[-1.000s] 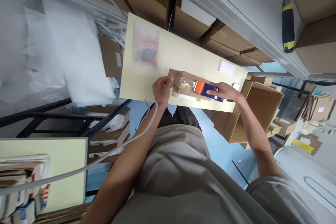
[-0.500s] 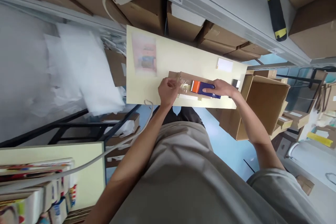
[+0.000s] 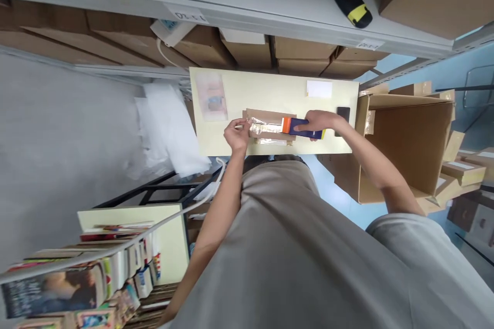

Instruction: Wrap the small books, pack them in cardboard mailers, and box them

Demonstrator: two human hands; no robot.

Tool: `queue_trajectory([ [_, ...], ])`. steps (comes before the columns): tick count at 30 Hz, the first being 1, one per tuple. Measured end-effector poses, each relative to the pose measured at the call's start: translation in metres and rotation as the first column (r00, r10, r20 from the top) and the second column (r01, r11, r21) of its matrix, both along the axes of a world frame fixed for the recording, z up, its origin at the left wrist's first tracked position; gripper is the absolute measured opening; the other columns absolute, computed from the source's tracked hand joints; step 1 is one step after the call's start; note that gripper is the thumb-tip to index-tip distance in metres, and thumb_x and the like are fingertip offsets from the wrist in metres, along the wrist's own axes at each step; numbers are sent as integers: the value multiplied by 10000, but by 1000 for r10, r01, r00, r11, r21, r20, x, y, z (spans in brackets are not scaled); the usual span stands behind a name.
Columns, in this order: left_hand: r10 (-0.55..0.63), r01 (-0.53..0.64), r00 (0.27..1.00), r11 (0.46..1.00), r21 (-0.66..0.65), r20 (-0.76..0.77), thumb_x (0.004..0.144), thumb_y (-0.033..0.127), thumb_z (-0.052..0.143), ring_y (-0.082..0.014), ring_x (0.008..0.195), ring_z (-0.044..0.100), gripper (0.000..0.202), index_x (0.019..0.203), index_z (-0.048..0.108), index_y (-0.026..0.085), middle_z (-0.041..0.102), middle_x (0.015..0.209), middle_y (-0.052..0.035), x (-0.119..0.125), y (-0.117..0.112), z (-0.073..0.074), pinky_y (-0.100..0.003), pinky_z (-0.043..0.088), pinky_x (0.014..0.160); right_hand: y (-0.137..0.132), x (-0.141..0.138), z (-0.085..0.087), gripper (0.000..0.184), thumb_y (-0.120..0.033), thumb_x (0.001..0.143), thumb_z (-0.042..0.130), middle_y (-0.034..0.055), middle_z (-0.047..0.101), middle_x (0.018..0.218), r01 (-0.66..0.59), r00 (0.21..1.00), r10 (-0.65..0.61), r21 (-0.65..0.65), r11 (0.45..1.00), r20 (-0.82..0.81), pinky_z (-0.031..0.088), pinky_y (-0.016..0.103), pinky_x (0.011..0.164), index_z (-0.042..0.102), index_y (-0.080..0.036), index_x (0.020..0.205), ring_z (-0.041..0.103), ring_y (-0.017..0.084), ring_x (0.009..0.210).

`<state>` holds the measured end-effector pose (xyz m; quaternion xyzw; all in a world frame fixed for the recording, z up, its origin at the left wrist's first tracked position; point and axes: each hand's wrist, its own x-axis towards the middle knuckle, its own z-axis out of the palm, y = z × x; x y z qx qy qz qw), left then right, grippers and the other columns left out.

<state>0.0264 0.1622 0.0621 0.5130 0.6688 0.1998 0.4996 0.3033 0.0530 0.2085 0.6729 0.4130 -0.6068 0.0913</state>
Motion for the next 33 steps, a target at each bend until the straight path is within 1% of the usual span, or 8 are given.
queue_trajectory([
  [4, -5, 7, 999, 999, 47, -42, 793, 229, 822, -128, 667, 530, 129, 869, 729, 182, 704, 818, -6, 4, -2, -6, -279, 436, 682, -54, 49, 11, 774, -927, 900, 734, 129, 804, 696, 27, 1000, -27, -27, 999, 17, 527, 345, 672, 800, -166, 775, 739, 239, 669],
  [8, -26, 34, 996, 995, 91, -84, 793, 199, 815, -146, 738, 588, 131, 869, 710, 184, 688, 833, -9, 9, -4, -14, -277, 474, 728, -79, 66, -2, 743, -894, 946, 715, 143, 822, 739, 2, 998, -1, -33, 999, 57, 541, 346, 696, 798, -168, 814, 770, 259, 725],
  [12, -26, 42, 989, 993, 107, -143, 814, 192, 804, -155, 749, 610, 125, 865, 690, 190, 675, 837, -8, 12, -5, -15, -282, 491, 723, -71, 50, -27, 703, -826, 955, 774, 194, 847, 838, -74, 963, 73, -8, 997, 258, 579, 385, 758, 836, -127, 977, 818, 339, 863],
  [18, 19, 1, 989, 991, 133, -148, 802, 178, 788, -162, 776, 631, 153, 812, 636, 199, 650, 814, -11, 19, -8, -13, -280, 511, 735, -59, 22, -52, 661, -657, 1047, 742, 280, 835, 1321, -110, 932, 91, 32, 993, 352, 613, 424, 967, 793, -72, 1352, 807, 409, 1215],
  [24, 34, -3, 983, 986, 169, -181, 796, 198, 775, -183, 796, 643, 144, 832, 637, 219, 654, 814, -7, 22, -10, -15, -304, 541, 754, -63, -1, -85, 389, -418, 1072, 729, 275, 842, 1256, -95, 895, 47, 86, 992, 444, 600, 411, 924, 823, -95, 1269, 821, 383, 1174],
  [28, 43, -14, 985, 985, 172, -169, 790, 200, 771, -185, 792, 638, 150, 831, 629, 227, 636, 793, -2, 21, -10, -17, -302, 553, 757, -83, -13, -114, 436, -379, 1165, 569, 315, 828, 1207, 29, 849, -105, 154, 988, 517, 569, 423, 903, 752, -41, 1372, 814, 399, 1163],
  [31, 30, 3, 983, 984, 178, -182, 806, 209, 773, -178, 791, 644, 146, 844, 632, 219, 637, 805, -2, 20, -10, -19, -291, 560, 768, -106, -22, -138, 562, -381, 1205, 479, 379, 780, 1274, 149, 802, -275, 268, 952, 530, 533, 443, 1040, 578, 63, 1536, 773, 402, 1227],
  [33, 20, 20, 975, 984, 179, -220, 829, 221, 763, -175, 802, 662, 125, 870, 646, 211, 654, 829, -4, 20, -10, -19, -288, 576, 802, -120, -29, -157, 525, -307, 1204, 447, 392, 754, 1315, 190, 769, -350, 331, 924, 536, 497, 467, 1124, 533, 90, 1536, 738, 400, 1271],
])
